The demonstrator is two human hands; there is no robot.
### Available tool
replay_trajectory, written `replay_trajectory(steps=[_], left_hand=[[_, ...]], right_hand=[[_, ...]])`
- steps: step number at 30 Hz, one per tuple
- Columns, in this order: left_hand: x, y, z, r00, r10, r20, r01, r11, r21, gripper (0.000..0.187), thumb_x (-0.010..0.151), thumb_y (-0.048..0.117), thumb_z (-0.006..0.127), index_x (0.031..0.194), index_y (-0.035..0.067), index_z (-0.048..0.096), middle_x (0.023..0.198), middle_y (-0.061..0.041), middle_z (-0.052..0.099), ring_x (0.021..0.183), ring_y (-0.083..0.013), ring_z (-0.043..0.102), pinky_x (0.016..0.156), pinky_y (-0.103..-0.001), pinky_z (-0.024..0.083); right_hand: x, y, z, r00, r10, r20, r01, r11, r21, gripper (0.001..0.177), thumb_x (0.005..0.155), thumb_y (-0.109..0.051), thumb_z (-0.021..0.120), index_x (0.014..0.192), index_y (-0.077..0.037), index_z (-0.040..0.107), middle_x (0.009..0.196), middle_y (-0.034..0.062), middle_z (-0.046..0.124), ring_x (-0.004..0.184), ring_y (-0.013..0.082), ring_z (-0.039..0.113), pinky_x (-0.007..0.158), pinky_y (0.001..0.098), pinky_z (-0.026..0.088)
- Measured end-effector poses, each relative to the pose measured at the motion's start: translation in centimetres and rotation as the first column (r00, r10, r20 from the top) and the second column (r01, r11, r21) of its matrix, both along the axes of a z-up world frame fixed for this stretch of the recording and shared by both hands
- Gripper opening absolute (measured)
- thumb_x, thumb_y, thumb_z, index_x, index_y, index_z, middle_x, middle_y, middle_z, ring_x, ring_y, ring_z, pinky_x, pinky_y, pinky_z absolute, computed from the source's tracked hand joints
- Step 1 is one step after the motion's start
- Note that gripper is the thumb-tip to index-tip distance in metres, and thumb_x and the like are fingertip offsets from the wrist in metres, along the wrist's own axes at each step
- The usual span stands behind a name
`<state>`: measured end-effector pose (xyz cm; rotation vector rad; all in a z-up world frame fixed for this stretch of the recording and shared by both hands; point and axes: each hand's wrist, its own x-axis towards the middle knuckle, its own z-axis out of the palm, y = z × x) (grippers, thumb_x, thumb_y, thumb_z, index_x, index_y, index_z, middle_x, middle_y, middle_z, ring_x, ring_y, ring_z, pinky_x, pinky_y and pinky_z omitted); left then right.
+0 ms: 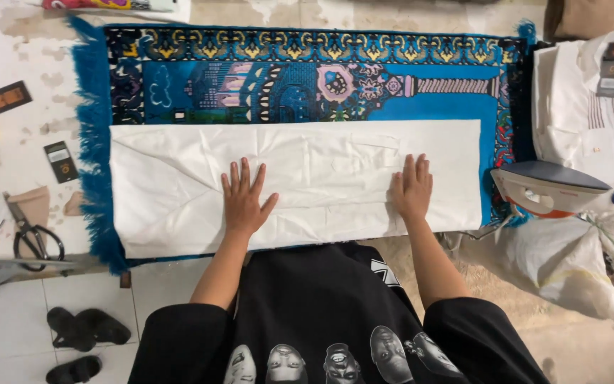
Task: The person irons a white shirt on a patterned blue mat, smoothing the fabric with hands and using a spray bottle to dampen it. The person folds the shirt into a compact square and irons the folded edges.
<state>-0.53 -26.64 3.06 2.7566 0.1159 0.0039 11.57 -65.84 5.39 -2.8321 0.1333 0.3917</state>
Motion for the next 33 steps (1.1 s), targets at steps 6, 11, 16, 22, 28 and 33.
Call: replay_trajectory(steps=[6,11,16,22,28,33], left_hand=[[-2.4,-1.2,0.8,0.998,0.068,0.011,-0.068,0.998,-0.006,0.074,0.104,0.051,0.046,0.163,0.011,0.03,0.169,-0.022,0.022,0.158,-0.0362,0.018,0.126,-0.058,0.004],[-3.8,-3.3,1.1,0.992,0.128,0.002,-0.128,0.992,-0.017,0.07,0.107,0.047,0.042,0.163,0.009,0.027,0.171,-0.019,0.018,0.158,-0.0335,0.016,0.127,-0.055,0.003],[-4.2,-5.0,0.7,0.981,0.181,-0.07,-0.184,0.981,-0.053,0.072,0.106,0.05,0.043,0.164,0.012,0.026,0.172,-0.015,0.014,0.159,-0.0304,0.011,0.127,-0.054,0.0],[-4.3,-5.7,1.6,0.928,0.227,-0.297,-0.251,0.967,-0.046,0.065,0.11,0.05,0.029,0.167,0.022,0.014,0.175,-0.005,0.004,0.161,-0.0241,0.004,0.129,-0.05,-0.002],[-5.3,-7.6,2.9,0.923,0.275,-0.271,-0.3,0.952,-0.056,0.06,0.108,0.026,0.039,0.165,0.035,0.021,0.175,-0.003,0.006,0.161,-0.0252,0.005,0.129,-0.052,0.002],[-4.9,-9.8,-1.7,0.996,0.086,-0.023,-0.087,0.995,-0.056,0.065,0.101,-0.007,0.035,0.161,0.017,0.03,0.169,-0.011,0.02,0.157,-0.028,0.014,0.13,-0.047,0.008]], right_hand=[[2.1,-2.6,-1.9,0.988,0.013,0.151,0.037,0.945,-0.326,0.076,0.095,-0.057,0.063,0.153,-0.011,0.048,0.132,0.014,0.059,0.12,0.0301,0.058,0.093,0.0439,0.051],[4.6,-5.2,-5.5,0.991,-0.13,0.037,0.133,0.986,-0.101,0.087,0.08,-0.056,0.077,0.15,-0.014,0.048,0.119,0.0147,0.069,0.11,0.0339,0.067,0.085,0.0494,0.054],[5.7,-3.7,2.5,0.995,-0.047,-0.089,0.083,0.885,0.458,0.092,0.089,-0.013,0.075,0.163,-0.018,0.021,0.123,0.0261,0.068,0.11,0.0426,0.067,0.094,0.0547,0.053],[5.4,-2.9,11.2,0.983,0.154,-0.099,-0.021,0.632,0.774,0.096,0.101,0.011,0.054,0.167,-0.038,0.003,0.145,0.0407,0.047,0.127,0.0509,0.052,0.101,0.0614,0.046],[6.2,-4.2,13.2,0.91,0.4,-0.106,-0.297,0.81,0.506,0.055,0.099,-0.014,0.052,0.153,-0.023,0.053,0.149,0.0346,0.049,0.14,0.0516,0.043,0.116,0.0597,0.033],[8.0,-5.3,12.4,0.679,0.59,-0.436,-0.469,0.806,0.361,0.137,0.059,-0.016,0.092,0.166,-0.033,0.008,0.167,0.0115,0.03,0.131,0.0363,0.053,0.104,0.0513,0.051]])
